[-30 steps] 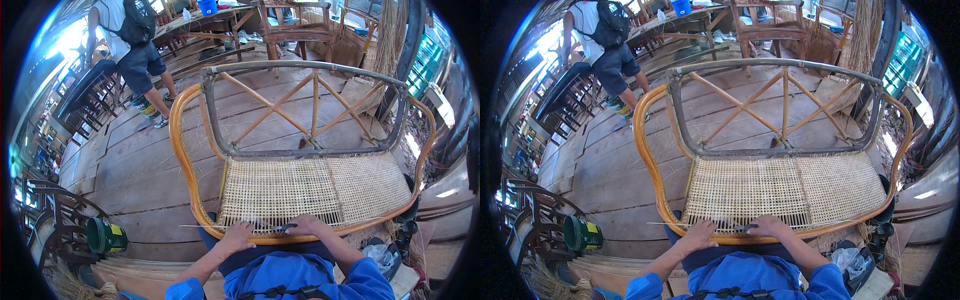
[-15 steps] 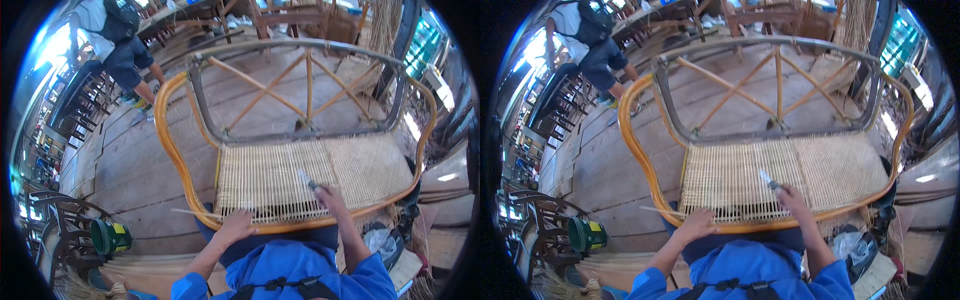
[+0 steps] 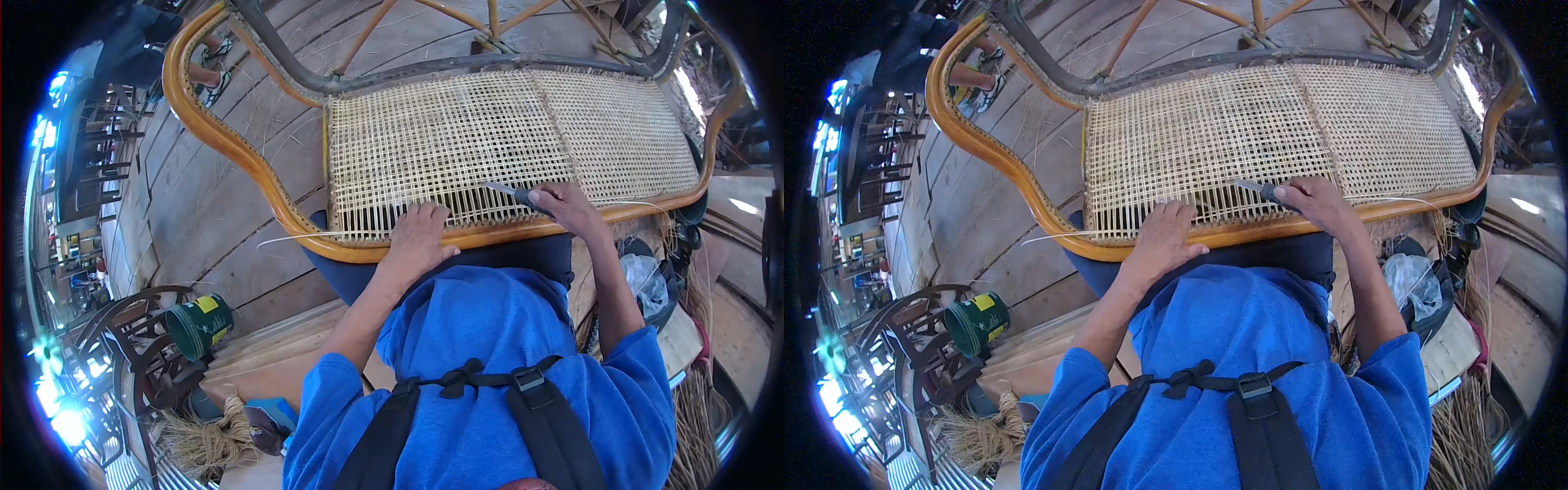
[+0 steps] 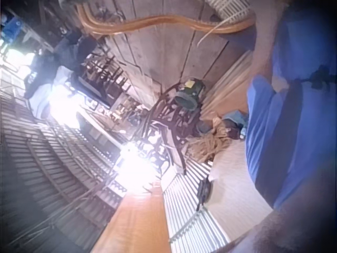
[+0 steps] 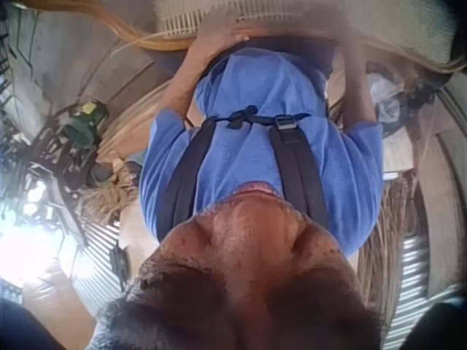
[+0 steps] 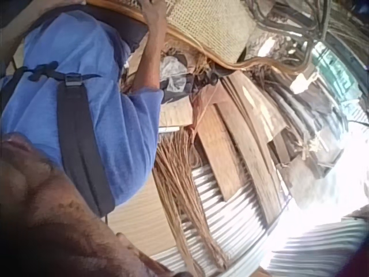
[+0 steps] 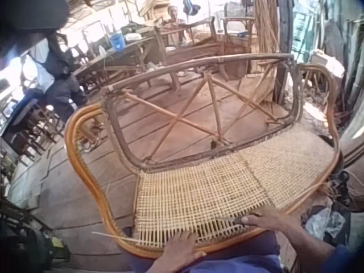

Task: Weaving and repairing a cane chair seat using strips of material and tools.

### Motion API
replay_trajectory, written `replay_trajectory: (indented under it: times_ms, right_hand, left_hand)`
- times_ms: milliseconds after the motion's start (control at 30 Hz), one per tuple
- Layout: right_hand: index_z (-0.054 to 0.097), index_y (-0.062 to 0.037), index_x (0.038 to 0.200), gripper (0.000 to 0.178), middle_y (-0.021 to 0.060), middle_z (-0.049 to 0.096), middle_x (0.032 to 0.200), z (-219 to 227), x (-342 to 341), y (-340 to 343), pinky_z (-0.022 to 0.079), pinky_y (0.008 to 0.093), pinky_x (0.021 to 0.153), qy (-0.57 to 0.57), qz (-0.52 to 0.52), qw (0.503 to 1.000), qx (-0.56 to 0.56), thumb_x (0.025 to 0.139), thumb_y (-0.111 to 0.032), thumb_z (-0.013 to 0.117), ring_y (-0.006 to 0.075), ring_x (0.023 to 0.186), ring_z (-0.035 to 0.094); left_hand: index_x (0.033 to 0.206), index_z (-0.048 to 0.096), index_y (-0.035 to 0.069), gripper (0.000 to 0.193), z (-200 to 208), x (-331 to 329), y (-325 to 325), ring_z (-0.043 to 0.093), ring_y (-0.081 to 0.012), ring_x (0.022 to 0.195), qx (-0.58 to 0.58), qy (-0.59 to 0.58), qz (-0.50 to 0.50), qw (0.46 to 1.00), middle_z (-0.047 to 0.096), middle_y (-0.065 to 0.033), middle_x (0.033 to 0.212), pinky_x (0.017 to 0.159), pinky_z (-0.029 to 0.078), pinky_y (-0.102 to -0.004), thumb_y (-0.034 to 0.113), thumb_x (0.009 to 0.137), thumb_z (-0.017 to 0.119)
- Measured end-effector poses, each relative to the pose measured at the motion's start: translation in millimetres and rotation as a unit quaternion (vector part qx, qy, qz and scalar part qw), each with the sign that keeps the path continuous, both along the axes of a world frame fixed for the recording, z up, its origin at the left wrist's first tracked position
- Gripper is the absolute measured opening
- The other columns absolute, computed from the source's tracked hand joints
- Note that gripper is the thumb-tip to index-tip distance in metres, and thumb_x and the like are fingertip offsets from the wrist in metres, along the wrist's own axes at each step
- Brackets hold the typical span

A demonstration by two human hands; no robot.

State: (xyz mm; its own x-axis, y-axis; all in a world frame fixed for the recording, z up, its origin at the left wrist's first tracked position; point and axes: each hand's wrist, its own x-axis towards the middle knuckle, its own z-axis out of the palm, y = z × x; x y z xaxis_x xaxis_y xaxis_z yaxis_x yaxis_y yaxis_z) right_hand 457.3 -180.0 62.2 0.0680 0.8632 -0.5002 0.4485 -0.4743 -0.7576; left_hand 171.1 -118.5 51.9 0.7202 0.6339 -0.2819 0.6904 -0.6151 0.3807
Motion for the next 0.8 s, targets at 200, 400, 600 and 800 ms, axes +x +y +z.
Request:
replay_trajectory:
  times_ms: [200, 400, 600, 800]
  right_hand:
    - [0.062, 0.0007, 0.087, 0.037, 0.0073, 0.051, 0.062, -1, -4, 16, 0.039, 0.0328, 0.055, -0.032, 0.123, 0.991, 0.032, 0.087, -0.036, 0.055, 0.0153, 0.057, 0.045]
    - [0.061, -0.0014, 0.091, 0.031, 0.0110, 0.052, 0.065, 8, -21, 18, 0.041, 0.0338, 0.059, -0.051, 0.221, 0.974, 0.000, 0.087, -0.032, 0.053, 0.0173, 0.060, 0.048]
    - [0.059, 0.0013, 0.096, 0.026, 0.0008, 0.047, 0.060, -10, 21, -18, 0.040, 0.0244, 0.055, 0.175, -0.178, 0.968, 0.006, 0.086, -0.022, 0.058, 0.0090, 0.061, 0.050]
    - [0.049, -0.0072, 0.082, 0.017, -0.0019, 0.041, 0.067, -39, 52, -64, 0.037, 0.0235, 0.050, 0.050, -0.391, 0.872, 0.290, 0.094, -0.019, 0.045, 0.0064, 0.058, 0.041]
  left_hand:
    - [0.108, 0.054, 0.006, 0.060, -5, 26, -9, 0.049, -0.0281, 0.100, -0.003, -0.016, -0.025, 1.000, 0.052, -0.0088, 0.105, 0.083, 0.044, -0.0400, 0.036, 0.062, 0.077]
    - [0.104, 0.057, 0.008, 0.053, -7, 6, -12, 0.048, -0.0279, 0.100, -0.001, -0.051, 0.026, 0.998, 0.052, -0.0084, 0.103, 0.085, 0.043, -0.0401, 0.034, 0.063, 0.077]
    - [0.101, 0.061, 0.006, 0.041, 6, -29, -13, 0.052, -0.0301, 0.100, 0.002, -0.217, 0.179, 0.960, 0.057, -0.0107, 0.102, 0.085, 0.044, -0.0395, 0.029, 0.068, 0.074]
    - [0.108, 0.057, -0.007, 0.036, -32, -212, -22, 0.055, -0.0326, 0.091, 0.223, -0.084, 0.599, 0.765, 0.060, -0.0212, 0.100, 0.083, 0.042, -0.0426, 0.024, 0.091, 0.050]
